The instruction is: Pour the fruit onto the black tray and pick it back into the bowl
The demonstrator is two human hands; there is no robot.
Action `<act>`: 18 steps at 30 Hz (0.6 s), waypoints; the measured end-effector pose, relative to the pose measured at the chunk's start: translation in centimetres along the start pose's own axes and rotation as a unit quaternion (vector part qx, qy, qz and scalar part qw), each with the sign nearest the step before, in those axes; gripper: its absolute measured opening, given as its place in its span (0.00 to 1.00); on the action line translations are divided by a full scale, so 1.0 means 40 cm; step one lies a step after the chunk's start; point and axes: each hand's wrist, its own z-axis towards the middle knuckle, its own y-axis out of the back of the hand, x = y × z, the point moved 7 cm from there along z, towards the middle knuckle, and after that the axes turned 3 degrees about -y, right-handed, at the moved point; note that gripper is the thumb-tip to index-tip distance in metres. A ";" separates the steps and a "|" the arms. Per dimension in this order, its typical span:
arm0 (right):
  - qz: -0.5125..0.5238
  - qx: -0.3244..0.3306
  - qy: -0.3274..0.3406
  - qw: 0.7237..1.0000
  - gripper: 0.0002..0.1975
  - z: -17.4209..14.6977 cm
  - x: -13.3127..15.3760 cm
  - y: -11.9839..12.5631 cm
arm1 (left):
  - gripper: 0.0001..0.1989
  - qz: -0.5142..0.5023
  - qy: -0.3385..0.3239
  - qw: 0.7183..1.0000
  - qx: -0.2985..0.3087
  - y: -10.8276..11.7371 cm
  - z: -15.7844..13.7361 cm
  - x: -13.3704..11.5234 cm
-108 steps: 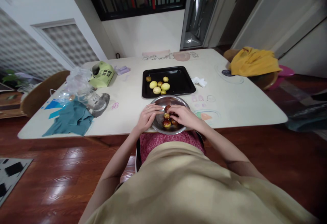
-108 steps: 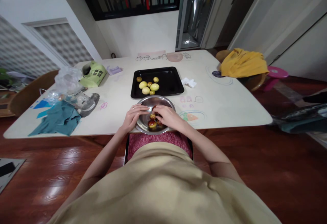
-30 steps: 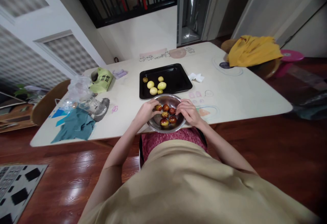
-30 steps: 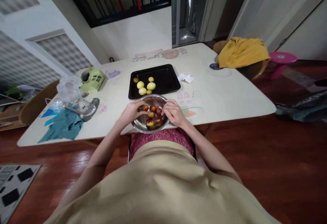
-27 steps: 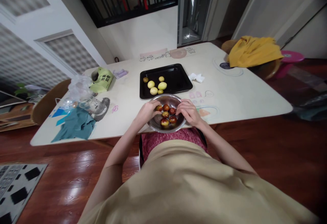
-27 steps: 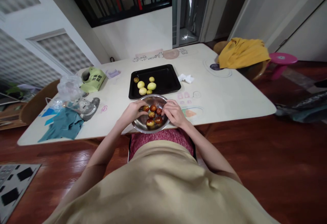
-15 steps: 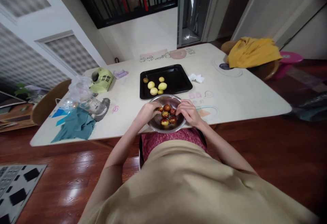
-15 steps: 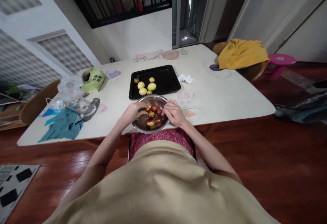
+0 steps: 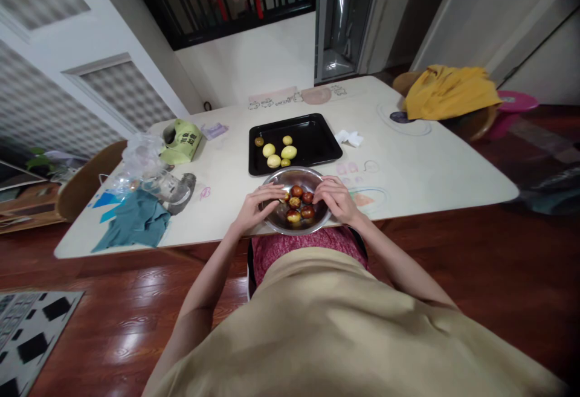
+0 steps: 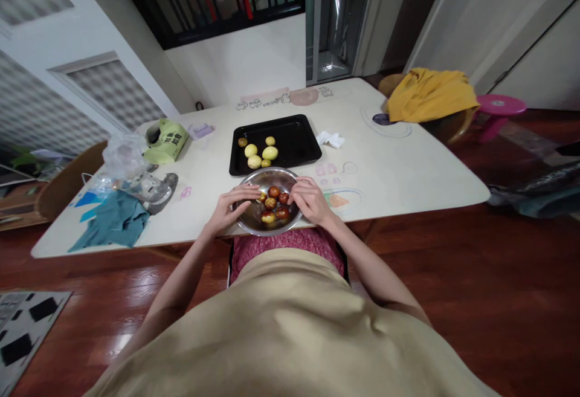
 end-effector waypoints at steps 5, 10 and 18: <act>0.001 -0.001 -0.007 1.000 0.27 -0.003 -0.006 0.001 | 0.23 0.036 -0.016 0.999 -0.019 -0.015 -0.032 0.016; 0.004 0.005 -0.014 1.000 0.28 -0.008 -0.012 -0.004 | 0.26 0.043 -0.015 0.999 -0.017 -0.023 -0.030 0.029; 0.032 -0.054 -0.071 0.995 0.28 0.048 -0.054 0.044 | 0.25 0.034 -0.024 0.999 -0.028 -0.024 -0.028 0.020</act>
